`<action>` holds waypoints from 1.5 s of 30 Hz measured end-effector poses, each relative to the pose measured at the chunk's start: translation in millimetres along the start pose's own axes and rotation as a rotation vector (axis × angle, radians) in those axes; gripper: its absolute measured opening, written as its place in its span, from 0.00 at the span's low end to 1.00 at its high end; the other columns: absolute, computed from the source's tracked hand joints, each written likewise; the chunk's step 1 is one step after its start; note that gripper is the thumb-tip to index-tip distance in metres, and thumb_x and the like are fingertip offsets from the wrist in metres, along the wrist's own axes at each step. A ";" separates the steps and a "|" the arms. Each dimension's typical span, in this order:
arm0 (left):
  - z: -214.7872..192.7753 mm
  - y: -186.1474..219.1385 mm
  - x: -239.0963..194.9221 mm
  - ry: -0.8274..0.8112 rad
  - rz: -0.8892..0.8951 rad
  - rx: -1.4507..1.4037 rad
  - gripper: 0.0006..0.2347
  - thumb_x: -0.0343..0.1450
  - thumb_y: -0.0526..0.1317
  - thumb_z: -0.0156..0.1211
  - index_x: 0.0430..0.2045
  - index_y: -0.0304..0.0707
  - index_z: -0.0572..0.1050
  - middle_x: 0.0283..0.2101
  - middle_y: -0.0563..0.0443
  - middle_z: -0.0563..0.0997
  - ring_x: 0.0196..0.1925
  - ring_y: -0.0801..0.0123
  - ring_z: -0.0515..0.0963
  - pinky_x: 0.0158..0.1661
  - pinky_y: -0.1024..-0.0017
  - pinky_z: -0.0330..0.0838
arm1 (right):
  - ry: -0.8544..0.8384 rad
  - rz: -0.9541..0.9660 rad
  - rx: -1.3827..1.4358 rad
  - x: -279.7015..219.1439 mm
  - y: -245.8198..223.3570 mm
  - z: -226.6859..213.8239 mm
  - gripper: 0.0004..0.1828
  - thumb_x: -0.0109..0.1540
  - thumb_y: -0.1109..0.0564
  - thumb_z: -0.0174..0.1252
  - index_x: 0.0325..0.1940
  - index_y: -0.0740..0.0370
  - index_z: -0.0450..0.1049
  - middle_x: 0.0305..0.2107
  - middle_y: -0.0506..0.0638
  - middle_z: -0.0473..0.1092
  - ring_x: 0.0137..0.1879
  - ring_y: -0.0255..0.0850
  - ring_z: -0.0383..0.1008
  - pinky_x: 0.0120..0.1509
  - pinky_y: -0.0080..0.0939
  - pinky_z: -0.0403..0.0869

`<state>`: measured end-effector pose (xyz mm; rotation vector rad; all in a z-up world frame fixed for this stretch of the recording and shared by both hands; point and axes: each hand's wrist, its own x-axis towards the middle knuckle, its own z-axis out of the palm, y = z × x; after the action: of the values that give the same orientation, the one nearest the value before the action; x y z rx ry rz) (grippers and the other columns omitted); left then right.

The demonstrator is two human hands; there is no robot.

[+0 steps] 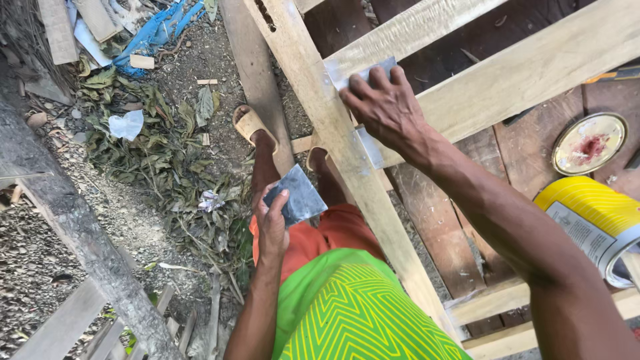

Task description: The person sands a wooden frame using two sanding blocks, moving them back and forth along the edges and surfaces. The person shifts position to reach different sections of the frame while continuing to sand.

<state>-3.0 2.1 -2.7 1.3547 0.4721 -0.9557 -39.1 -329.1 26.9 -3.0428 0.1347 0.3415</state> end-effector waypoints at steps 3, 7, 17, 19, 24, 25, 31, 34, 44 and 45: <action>-4.7 -3.5 -4.1 0.017 0.015 0.009 0.09 0.69 0.33 0.61 0.42 0.30 0.78 0.40 0.53 0.81 0.41 0.74 0.78 0.47 0.74 0.72 | -0.034 0.024 0.049 21.5 8.9 4.7 0.15 0.69 0.52 0.55 0.59 0.55 0.75 0.49 0.54 0.73 0.51 0.49 0.70 0.58 0.57 0.66; -5.8 -1.1 -1.8 0.018 0.026 0.039 0.09 0.69 0.33 0.60 0.41 0.29 0.79 0.39 0.53 0.81 0.41 0.73 0.79 0.47 0.73 0.73 | 0.049 -0.014 -0.042 30.1 3.5 16.5 0.14 0.68 0.53 0.53 0.58 0.51 0.76 0.52 0.54 0.73 0.53 0.50 0.70 0.56 0.58 0.67; -2.2 7.7 -8.5 0.017 -0.020 -0.059 0.09 0.70 0.33 0.60 0.41 0.30 0.78 0.39 0.53 0.82 0.40 0.73 0.79 0.45 0.72 0.73 | -0.056 0.050 0.044 22.7 4.6 -6.9 0.14 0.68 0.51 0.53 0.55 0.53 0.76 0.47 0.52 0.73 0.52 0.49 0.70 0.55 0.58 0.66; -6.5 10.9 -10.5 0.023 -0.010 0.052 0.09 0.71 0.34 0.59 0.42 0.31 0.79 0.39 0.54 0.82 0.40 0.74 0.79 0.46 0.74 0.73 | 0.026 0.044 0.033 32.6 13.9 -0.8 0.15 0.67 0.54 0.54 0.57 0.53 0.76 0.49 0.51 0.73 0.53 0.49 0.70 0.55 0.56 0.66; -12.9 4.3 -6.0 0.052 -0.024 -0.051 0.10 0.70 0.33 0.60 0.44 0.32 0.78 0.40 0.54 0.82 0.40 0.73 0.79 0.46 0.73 0.74 | -0.076 0.040 0.041 10.8 -3.8 4.5 0.11 0.72 0.54 0.53 0.56 0.53 0.76 0.47 0.52 0.72 0.52 0.48 0.69 0.54 0.54 0.66; -15.8 1.9 -4.9 0.041 -0.014 -0.039 0.10 0.70 0.33 0.60 0.44 0.31 0.78 0.40 0.54 0.81 0.40 0.74 0.79 0.46 0.73 0.73 | -0.103 0.044 0.054 0.9 -6.1 4.4 0.11 0.72 0.54 0.53 0.57 0.53 0.76 0.48 0.51 0.72 0.53 0.48 0.68 0.55 0.54 0.66; -14.6 -9.4 -7.4 0.018 -0.024 -0.048 0.11 0.70 0.33 0.60 0.45 0.30 0.78 0.40 0.53 0.82 0.40 0.73 0.80 0.46 0.73 0.74 | -0.098 -0.049 -0.073 -20.3 -7.2 21.0 0.20 0.66 0.53 0.55 0.63 0.52 0.72 0.61 0.55 0.67 0.55 0.50 0.68 0.56 0.56 0.68; -12.3 -12.0 -11.6 0.001 -0.035 -0.060 0.10 0.70 0.33 0.60 0.45 0.30 0.78 0.40 0.52 0.82 0.40 0.73 0.80 0.46 0.73 0.74 | -0.022 -0.130 -0.228 -27.2 -0.7 30.8 0.26 0.62 0.53 0.57 0.66 0.49 0.70 0.66 0.53 0.63 0.62 0.52 0.67 0.60 0.58 0.68; -15.4 4.6 -15.6 0.021 -0.019 -0.080 0.11 0.70 0.34 0.59 0.45 0.31 0.77 0.40 0.51 0.81 0.40 0.71 0.80 0.45 0.71 0.76 | -0.071 -0.335 -0.314 -36.1 19.4 17.9 0.29 0.59 0.48 0.59 0.65 0.45 0.67 0.64 0.51 0.62 0.62 0.51 0.64 0.60 0.60 0.68; -16.4 6.3 -14.3 0.035 -0.022 -0.075 0.11 0.70 0.34 0.59 0.45 0.31 0.77 0.40 0.51 0.82 0.40 0.71 0.81 0.45 0.71 0.76 | -0.071 -0.303 -0.281 -36.2 19.6 15.0 0.28 0.59 0.49 0.60 0.64 0.43 0.68 0.63 0.50 0.62 0.59 0.50 0.65 0.58 0.59 0.69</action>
<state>-2.2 21.6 8.9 1.3025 0.5450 -0.9252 -79.4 -344.4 19.2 -3.2464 -0.4085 0.4788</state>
